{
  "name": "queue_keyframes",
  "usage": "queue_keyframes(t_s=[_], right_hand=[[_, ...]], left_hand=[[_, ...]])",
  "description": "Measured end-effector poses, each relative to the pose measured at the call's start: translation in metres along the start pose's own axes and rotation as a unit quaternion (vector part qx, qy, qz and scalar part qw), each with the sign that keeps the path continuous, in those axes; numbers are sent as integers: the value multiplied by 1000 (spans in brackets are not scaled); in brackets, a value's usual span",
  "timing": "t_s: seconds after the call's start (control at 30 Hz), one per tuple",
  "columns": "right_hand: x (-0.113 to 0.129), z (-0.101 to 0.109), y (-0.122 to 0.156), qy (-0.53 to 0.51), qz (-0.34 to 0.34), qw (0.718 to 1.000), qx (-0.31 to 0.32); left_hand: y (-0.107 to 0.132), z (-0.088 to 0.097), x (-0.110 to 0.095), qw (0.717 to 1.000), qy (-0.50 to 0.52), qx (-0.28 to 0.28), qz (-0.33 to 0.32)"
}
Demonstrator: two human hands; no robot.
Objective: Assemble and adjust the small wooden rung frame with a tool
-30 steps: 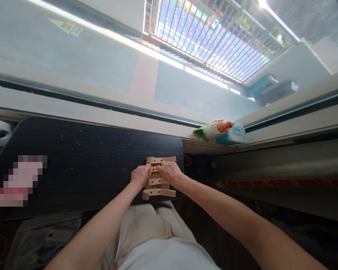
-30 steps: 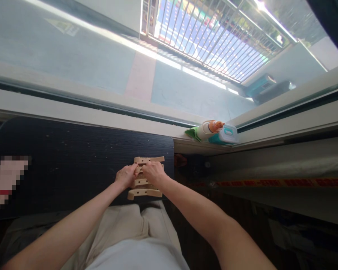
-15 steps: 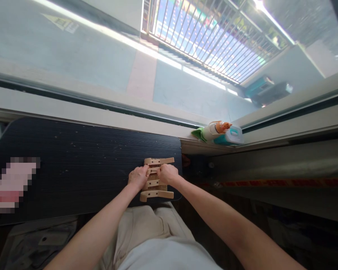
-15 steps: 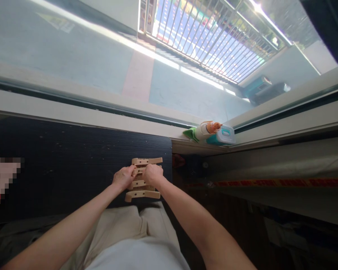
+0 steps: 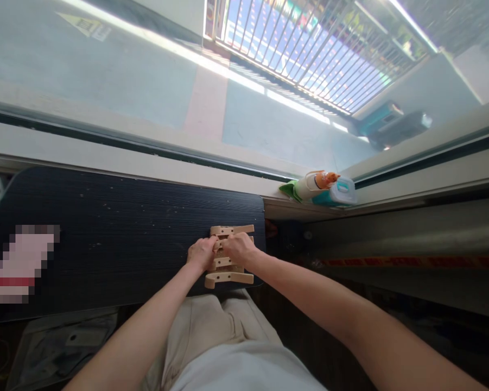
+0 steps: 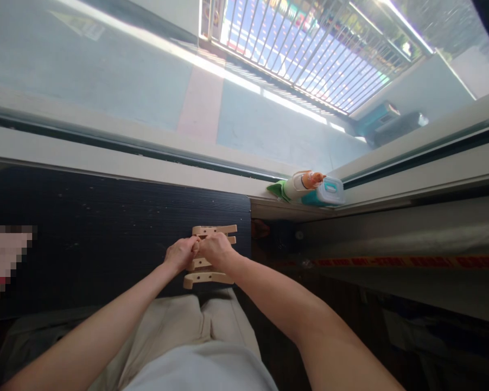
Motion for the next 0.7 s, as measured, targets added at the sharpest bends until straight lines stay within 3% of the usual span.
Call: queue_keyframes(t_s=[0.07,0.13,0.2,0.3,0.47,0.6,0.7], right_hand=[[-8,-4,5,-74,-130,988,-25],[-16,-9,9,-146,-238,960,-35],[-21,-11,11,-182,-275,944,-25],[-21,-5,11,-149,-231,961,-27],[-14,15,13,-13,-46,998,-39],[-8,15,9,67,101,993,1],[2,6,3,68,130,989,18]], left_hand=[[-1,-2,0,1000,0,-5,1],[-2,-4,1,1000,-2,-8,-4],[-3,-6,1,1000,-6,-10,-7],[-2,-6,2,1000,-11,-13,-5],[-2,-5,1,1000,-16,-17,-5],[-1,-4,1,1000,-9,-7,-2],[-1,-3,1,1000,-1,2,0]])
Point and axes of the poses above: each hand's wrist, its own y-axis away from the middle knuckle, its own z-axis out of the back of the hand, x = y × z, the point moved 2 cm from there along -y, towards the middle knuckle, and after that the axes turned 7 degrees about -y, right-handed, at the moved point
